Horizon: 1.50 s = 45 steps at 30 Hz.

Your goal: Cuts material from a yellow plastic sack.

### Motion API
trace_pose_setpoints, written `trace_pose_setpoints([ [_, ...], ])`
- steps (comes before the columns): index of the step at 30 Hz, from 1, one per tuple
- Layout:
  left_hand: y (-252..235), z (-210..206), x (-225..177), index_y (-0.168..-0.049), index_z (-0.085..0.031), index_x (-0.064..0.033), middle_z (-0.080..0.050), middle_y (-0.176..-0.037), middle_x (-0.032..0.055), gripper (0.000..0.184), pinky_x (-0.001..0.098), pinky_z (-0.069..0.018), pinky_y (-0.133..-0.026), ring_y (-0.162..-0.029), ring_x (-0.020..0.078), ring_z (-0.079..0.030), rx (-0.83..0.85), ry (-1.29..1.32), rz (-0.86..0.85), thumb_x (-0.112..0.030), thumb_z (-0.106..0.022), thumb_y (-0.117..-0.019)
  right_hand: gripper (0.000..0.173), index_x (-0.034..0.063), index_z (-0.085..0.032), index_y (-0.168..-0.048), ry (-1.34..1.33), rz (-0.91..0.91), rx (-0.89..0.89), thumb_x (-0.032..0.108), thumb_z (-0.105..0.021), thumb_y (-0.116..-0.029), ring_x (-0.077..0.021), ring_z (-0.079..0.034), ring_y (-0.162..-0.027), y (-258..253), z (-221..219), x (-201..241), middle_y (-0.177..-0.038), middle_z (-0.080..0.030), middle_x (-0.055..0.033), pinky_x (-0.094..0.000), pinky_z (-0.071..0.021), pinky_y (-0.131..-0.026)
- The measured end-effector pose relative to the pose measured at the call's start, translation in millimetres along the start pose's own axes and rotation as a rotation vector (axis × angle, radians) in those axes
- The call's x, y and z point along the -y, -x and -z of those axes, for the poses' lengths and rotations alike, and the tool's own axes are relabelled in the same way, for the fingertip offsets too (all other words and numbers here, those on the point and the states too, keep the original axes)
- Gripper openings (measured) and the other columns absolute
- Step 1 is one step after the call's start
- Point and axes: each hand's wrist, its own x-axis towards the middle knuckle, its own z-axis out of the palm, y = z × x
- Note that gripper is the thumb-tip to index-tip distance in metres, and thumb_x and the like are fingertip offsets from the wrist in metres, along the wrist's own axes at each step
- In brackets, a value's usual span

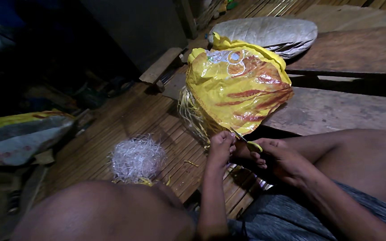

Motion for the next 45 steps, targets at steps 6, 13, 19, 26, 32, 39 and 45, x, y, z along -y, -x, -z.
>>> trace_pose_setpoints([
  [6, 0.9, 0.8, -1.7, -0.091, -0.056, -0.0036, -0.049, -0.067, -0.0002, 0.018, 0.0163, -0.0339, -0.046, -0.05, 0.0033, -0.039, -0.014, -0.023, 0.0, -0.008, -0.049, -0.1068, 0.021, -0.0003, -0.065, -0.102, -0.008, -0.005, -0.002, 0.009, -0.047, -0.1043, -0.0073, -0.053, -0.055, 0.5, -1.0, 1.0, -0.074, -0.061, -0.0048, -0.0205, -0.0469, -0.052],
  [13, 3.4, 3.7, -4.4, -0.088, -0.059, -0.0031, -0.052, -0.068, -0.0005, 0.016, 0.0176, -0.0382, -0.052, -0.055, 0.004, -0.044, 0.081, -0.117, -0.033, -0.004, -0.054, -0.1033, 0.022, 0.0025, -0.066, -0.105, 0.014, -0.007, 0.016, 0.015, -0.048, -0.105, -0.0082, -0.055, -0.058, -0.4, 1.4, 1.1, -0.076, -0.061, -0.0041, -0.0213, -0.0484, -0.054],
  [19, 3.0, 5.9, -2.3, -0.086, -0.058, -0.0032, -0.052, -0.069, -0.0002, 0.018, 0.0173, -0.0394, -0.053, -0.056, 0.004, -0.045, 0.111, -0.106, -0.051, -0.003, -0.053, -0.1033, 0.024, 0.0026, -0.066, -0.102, -0.01, -0.01, 0.01, 0.013, -0.045, -0.1058, -0.0065, -0.052, -0.056, 1.6, 0.6, 3.3, -0.073, -0.059, -0.0019, -0.0205, -0.0467, -0.053],
  [26, 1.7, 6.2, -1.4, -0.088, -0.056, -0.0036, -0.05, -0.067, -0.0003, 0.018, 0.0167, -0.0365, -0.049, -0.052, 0.0036, -0.042, 0.071, -0.113, -0.004, -0.007, -0.052, -0.1052, 0.02, 0.0018, -0.067, -0.102, -0.002, 0.01, 0.044, 0.01, -0.049, -0.1037, -0.0064, -0.051, -0.055, -0.1, 2.3, 1.7, -0.073, -0.058, -0.0023, -0.0202, -0.0456, -0.051],
  [32, 1.8, 5.6, -2.3, -0.094, -0.059, -0.0038, -0.05, -0.067, -0.0007, 0.014, 0.0168, -0.0368, -0.048, -0.051, 0.0037, -0.043, 0.009, -0.096, -0.022, -0.01, -0.053, -0.1052, 0.021, 0.0009, -0.067, -0.103, 0.045, 0.028, 0.02, 0.011, -0.049, -0.1037, -0.008, -0.054, -0.057, -0.1, 0.4, 2.2, -0.074, -0.061, -0.0037, -0.0216, -0.0486, -0.053],
  [39, 2.5, 3.9, -7.0, -0.092, -0.062, -0.0042, -0.05, -0.066, -0.0003, 0.017, 0.0179, -0.0372, -0.048, -0.051, 0.0046, -0.043, -0.092, -0.17, -0.051, -0.013, -0.055, -0.1055, 0.017, 0.0012, -0.066, -0.106, 0.181, 0.033, 0.011, 0.01, -0.052, -0.1024, -0.0085, -0.057, -0.06, 0.1, -1.9, 1.4, -0.079, -0.065, -0.0046, -0.0219, -0.0491, -0.056],
  [45, 4.8, 1.2, -9.0, -0.092, -0.062, -0.0032, -0.05, -0.063, 0.0001, 0.015, 0.018, -0.0364, -0.048, -0.05, 0.0045, -0.043, -0.093, -0.169, -0.046, -0.009, -0.056, -0.1044, 0.02, 0.0022, -0.066, -0.109, 0.191, 0.02, 0.0, 0.013, -0.051, -0.1035, -0.0094, -0.058, -0.062, 1.2, -1.7, 1.3, -0.08, -0.065, -0.0046, -0.0227, -0.05, -0.057],
])
